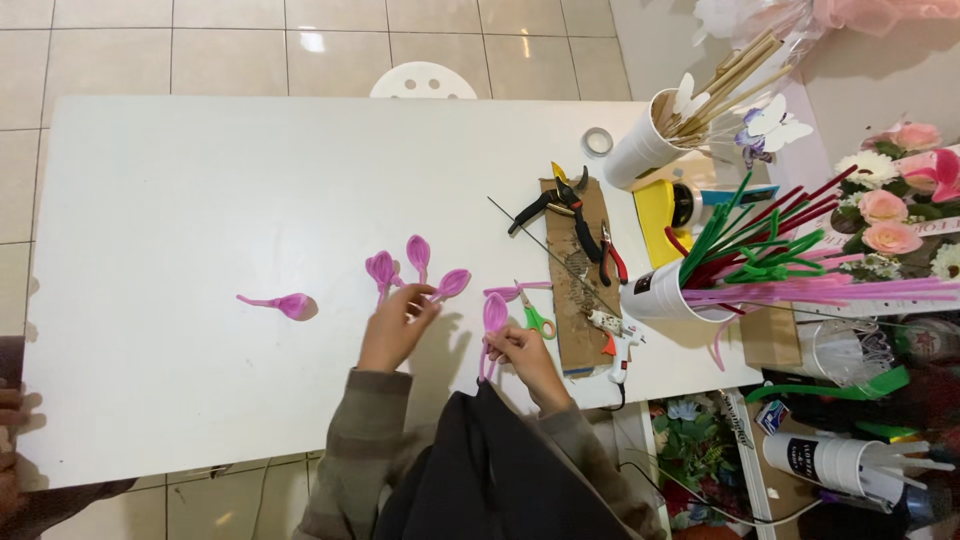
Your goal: The person assembles artificial flower petals onto a wire stem by hand and secures them using pliers.
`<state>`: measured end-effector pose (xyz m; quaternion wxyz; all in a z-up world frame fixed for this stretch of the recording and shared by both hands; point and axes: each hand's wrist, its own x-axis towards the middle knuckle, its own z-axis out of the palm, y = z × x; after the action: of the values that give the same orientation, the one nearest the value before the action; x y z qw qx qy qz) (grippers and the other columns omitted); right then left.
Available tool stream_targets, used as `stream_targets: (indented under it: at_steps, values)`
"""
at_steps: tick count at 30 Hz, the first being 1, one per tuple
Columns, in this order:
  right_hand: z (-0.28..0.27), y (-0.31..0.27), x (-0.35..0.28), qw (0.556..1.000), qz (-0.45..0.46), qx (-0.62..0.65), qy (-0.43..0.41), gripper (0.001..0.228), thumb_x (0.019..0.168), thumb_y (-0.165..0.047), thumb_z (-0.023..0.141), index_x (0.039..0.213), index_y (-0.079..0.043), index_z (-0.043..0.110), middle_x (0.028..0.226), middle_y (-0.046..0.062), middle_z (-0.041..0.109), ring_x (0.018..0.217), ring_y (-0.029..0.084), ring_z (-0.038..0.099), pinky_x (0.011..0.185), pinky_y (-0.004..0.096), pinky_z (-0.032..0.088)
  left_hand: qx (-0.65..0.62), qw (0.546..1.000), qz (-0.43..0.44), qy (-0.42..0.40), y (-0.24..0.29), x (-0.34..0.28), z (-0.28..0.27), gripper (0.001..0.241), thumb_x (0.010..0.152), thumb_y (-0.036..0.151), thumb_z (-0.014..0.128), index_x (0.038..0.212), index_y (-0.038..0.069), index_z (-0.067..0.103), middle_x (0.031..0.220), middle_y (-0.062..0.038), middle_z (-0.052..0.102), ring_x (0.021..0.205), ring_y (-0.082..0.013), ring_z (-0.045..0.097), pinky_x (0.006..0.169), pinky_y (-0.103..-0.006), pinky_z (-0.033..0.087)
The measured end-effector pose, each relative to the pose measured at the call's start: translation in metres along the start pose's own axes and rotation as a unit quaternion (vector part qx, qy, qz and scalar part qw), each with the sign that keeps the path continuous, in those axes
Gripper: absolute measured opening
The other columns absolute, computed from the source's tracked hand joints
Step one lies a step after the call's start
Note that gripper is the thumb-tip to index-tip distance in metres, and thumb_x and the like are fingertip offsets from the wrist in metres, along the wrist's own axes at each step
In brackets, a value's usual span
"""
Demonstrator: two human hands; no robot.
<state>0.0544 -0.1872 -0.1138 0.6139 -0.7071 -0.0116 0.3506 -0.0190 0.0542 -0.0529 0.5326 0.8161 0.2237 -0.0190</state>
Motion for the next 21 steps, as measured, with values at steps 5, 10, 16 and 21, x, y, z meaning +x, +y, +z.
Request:
stream_targets:
  at_steps: [5, 10, 16, 21]
  values:
    - [0.004, 0.032, 0.016, 0.998, 0.032, -0.046, -0.001, 0.022, 0.096, -0.024, 0.074, 0.084, -0.006, 0.073, 0.073, 0.009, 0.071, 0.059, 0.010, 0.062, 0.050, 0.016, 0.044, 0.020, 0.979, -0.074, 0.188, -0.048, 0.005, -0.025, 0.034, 0.098, 0.024, 0.070, 0.125, 0.004, 0.064, 0.111, -0.020, 0.067, 0.106, -0.0384, 0.068, 0.091, -0.0483, 0.054]
    - [0.012, 0.019, 0.017, 0.980, 0.097, -0.171, -0.028, 0.026, 0.093, -0.028, 0.067, 0.083, -0.006, 0.075, 0.070, 0.009, 0.073, 0.055, 0.013, 0.065, 0.047, 0.020, 0.050, 0.021, 0.970, -0.161, 0.184, -0.099, 0.013, -0.018, 0.049, 0.096, 0.031, 0.072, 0.136, 0.008, 0.055, 0.122, -0.015, 0.063, 0.114, -0.0335, 0.067, 0.096, -0.0466, 0.053]
    - [0.017, 0.011, 0.021, 0.897, 0.103, -0.420, -0.090, 0.040, 0.086, -0.052, 0.072, 0.093, -0.013, 0.078, 0.072, 0.006, 0.074, 0.076, 0.029, 0.075, 0.073, 0.040, 0.058, 0.011, 0.974, -0.188, 0.129, -0.105, 0.015, -0.006, 0.056, 0.097, 0.038, 0.070, 0.141, 0.010, 0.052, 0.124, -0.015, 0.063, 0.115, -0.0325, 0.068, 0.097, -0.0475, 0.054]
    - [0.023, 0.009, 0.033, 0.886, 0.099, -0.453, 0.014, 0.052, 0.086, -0.064, 0.066, 0.100, -0.015, 0.075, 0.095, 0.012, 0.078, 0.098, 0.042, 0.074, 0.084, 0.051, 0.057, 0.002, 0.973, -0.193, 0.123, -0.096, 0.016, -0.002, 0.052, 0.098, 0.031, 0.070, 0.141, 0.006, 0.054, 0.122, -0.015, 0.063, 0.113, -0.0324, 0.069, 0.094, -0.0450, 0.054]
